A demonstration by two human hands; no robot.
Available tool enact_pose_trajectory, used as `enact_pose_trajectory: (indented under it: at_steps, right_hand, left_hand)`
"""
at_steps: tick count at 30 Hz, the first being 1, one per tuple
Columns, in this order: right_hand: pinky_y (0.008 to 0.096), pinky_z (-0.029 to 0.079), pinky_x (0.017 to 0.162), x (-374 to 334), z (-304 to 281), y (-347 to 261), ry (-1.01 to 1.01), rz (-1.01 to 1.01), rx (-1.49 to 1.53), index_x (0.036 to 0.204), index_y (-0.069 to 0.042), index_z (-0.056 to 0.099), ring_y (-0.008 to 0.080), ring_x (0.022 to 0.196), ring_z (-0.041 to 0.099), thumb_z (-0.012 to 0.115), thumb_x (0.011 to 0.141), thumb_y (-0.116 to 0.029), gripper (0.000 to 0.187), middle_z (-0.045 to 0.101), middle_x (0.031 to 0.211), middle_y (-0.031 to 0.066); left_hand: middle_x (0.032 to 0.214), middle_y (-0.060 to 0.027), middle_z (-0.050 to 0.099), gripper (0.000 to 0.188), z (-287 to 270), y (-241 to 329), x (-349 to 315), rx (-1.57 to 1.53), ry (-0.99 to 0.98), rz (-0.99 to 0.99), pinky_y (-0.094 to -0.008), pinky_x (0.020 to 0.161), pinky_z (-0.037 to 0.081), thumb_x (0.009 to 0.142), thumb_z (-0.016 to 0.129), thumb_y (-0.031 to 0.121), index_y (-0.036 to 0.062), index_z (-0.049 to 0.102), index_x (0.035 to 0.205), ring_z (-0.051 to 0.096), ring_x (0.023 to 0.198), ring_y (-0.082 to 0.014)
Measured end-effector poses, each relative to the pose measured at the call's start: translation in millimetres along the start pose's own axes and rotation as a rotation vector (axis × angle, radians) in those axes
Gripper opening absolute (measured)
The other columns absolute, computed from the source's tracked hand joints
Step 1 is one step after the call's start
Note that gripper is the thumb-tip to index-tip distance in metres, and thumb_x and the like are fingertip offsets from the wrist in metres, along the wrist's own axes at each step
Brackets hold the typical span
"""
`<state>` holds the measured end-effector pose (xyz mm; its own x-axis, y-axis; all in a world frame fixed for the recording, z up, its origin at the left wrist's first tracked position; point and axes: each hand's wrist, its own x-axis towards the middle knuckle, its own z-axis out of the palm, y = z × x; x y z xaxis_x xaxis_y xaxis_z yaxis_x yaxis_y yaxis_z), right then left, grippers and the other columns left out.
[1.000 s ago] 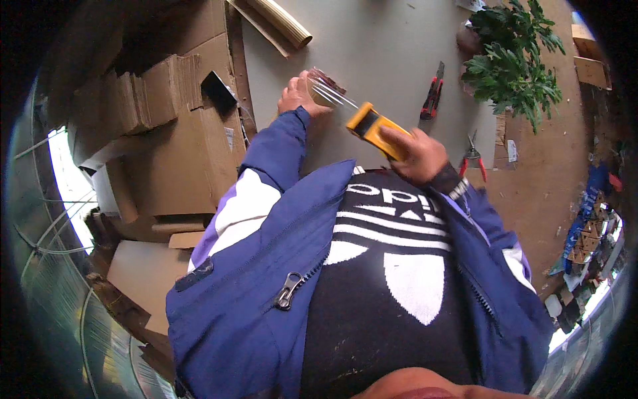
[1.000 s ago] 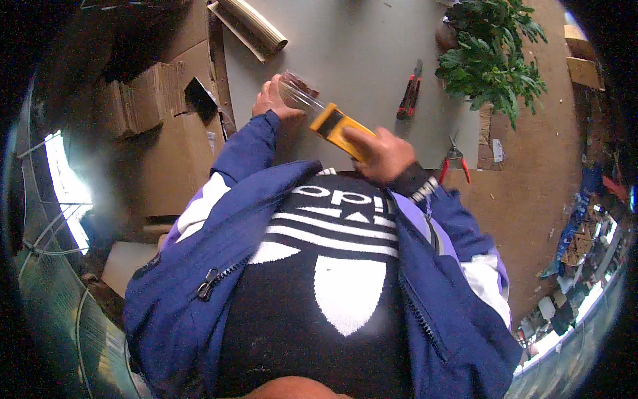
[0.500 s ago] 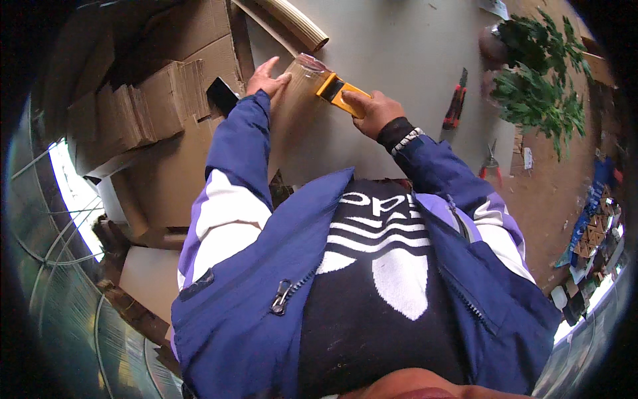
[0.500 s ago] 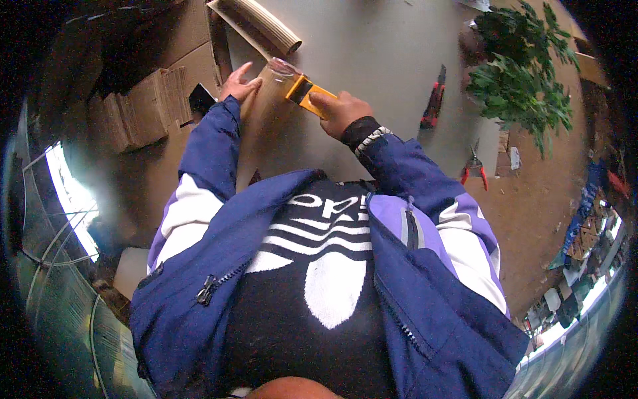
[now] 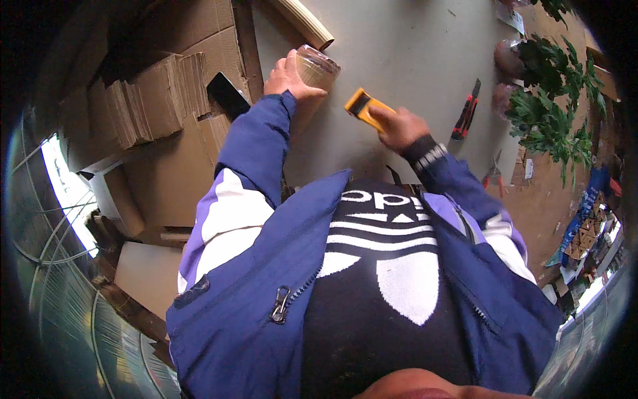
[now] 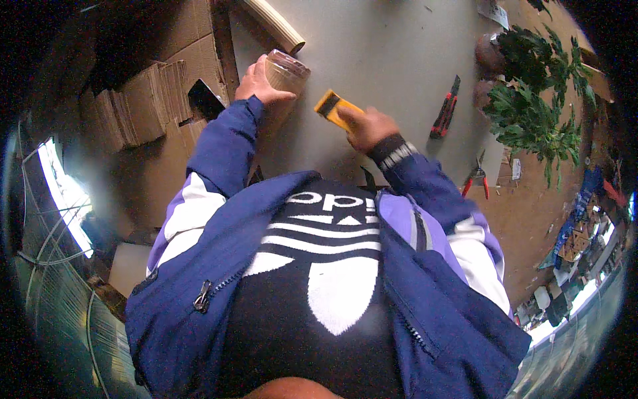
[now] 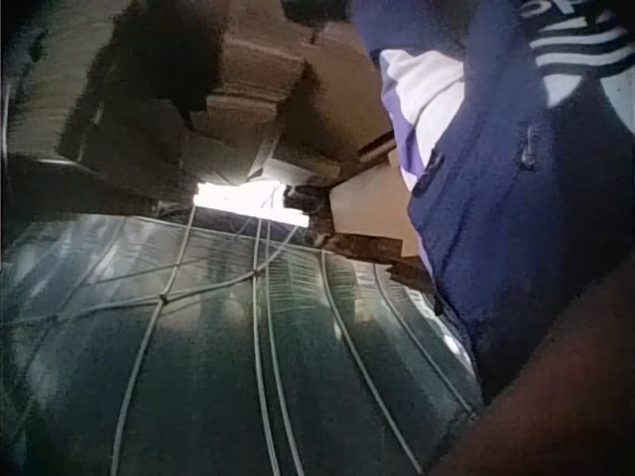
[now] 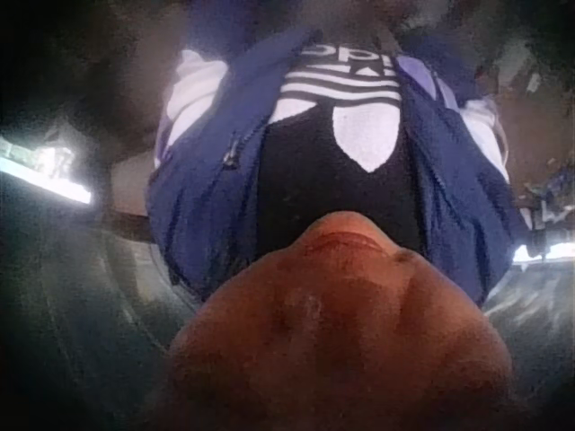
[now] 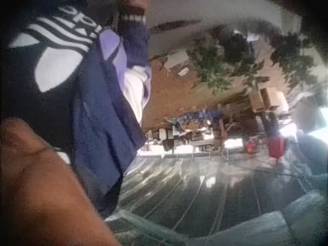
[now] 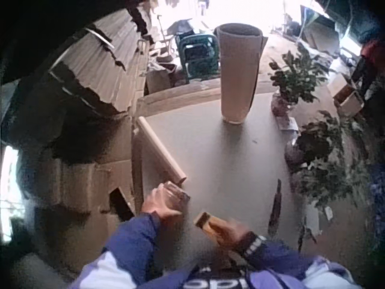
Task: The person places a potted plant inside a corrugated cardboard tube, then secures the tube with yellow packing tape. They repeat the process with a second tube, wrapping tape around its circumference and cutting the tape with a dispenser.
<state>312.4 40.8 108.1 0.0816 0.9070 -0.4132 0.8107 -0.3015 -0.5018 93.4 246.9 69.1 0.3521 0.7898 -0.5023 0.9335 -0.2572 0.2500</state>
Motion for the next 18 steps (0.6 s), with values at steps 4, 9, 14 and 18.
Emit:
enact_pose_trajectory:
  at_steps: [4, 9, 14, 18]
  right_hand:
    - [0.0477, 0.057, 0.067, 82.3, 23.6, -13.5, -0.027, -0.084, -0.054, 0.110, -0.030, 0.069, 0.0370, 0.080, 0.070, 0.065, 0.083, -0.032, 0.028, 0.070, 0.084, 0.0143]
    - [0.0465, 0.055, 0.064, 12.2, 15.2, 21.4, 0.196, -0.154, -0.023, 0.115, -0.031, 0.067, 0.0375, 0.075, 0.067, 0.065, 0.083, -0.026, 0.032, 0.064, 0.087, 0.0146]
    - [0.0418, 0.053, 0.061, -154.9, -3.8, 89.1, 0.202, -0.069, 0.091, 0.127, -0.031, 0.065, 0.0323, 0.072, 0.063, 0.081, 0.071, -0.019, 0.060, 0.055, 0.083, 0.0112]
    - [0.0418, 0.053, 0.062, -180.5, 8.5, 115.4, 0.253, -0.045, 0.118, 0.129, -0.032, 0.063, 0.0331, 0.072, 0.063, 0.078, 0.070, -0.016, 0.063, 0.055, 0.085, 0.0116]
  left_hand:
    - [0.138, -0.0206, 0.054, 0.123, -0.7, -25.5, 28.4, -0.121, -0.055, 0.103, -0.0431, 0.108, 0.044, 0.052, 0.092, 0.056, 0.0046, 0.034, 0.148, 0.053, 0.128, -0.0384]
    - [0.129, -0.0183, 0.061, 0.105, 39.7, -26.5, 30.2, -0.438, -0.180, 0.242, -0.0381, 0.104, 0.047, 0.056, 0.094, 0.042, 0.0012, 0.043, 0.138, 0.059, 0.121, -0.0281]
    - [0.124, -0.0123, 0.064, 0.093, 120.3, 70.6, -19.4, -0.722, -0.677, 0.388, -0.0345, 0.100, 0.048, 0.062, 0.092, 0.036, 0.0030, 0.048, 0.137, 0.060, 0.115, -0.0214]
    - [0.123, -0.0109, 0.065, 0.090, 116.3, 97.3, -47.9, -0.854, -0.775, 0.345, -0.0346, 0.101, 0.046, 0.064, 0.090, 0.035, 0.0053, 0.049, 0.138, 0.059, 0.114, -0.0199]
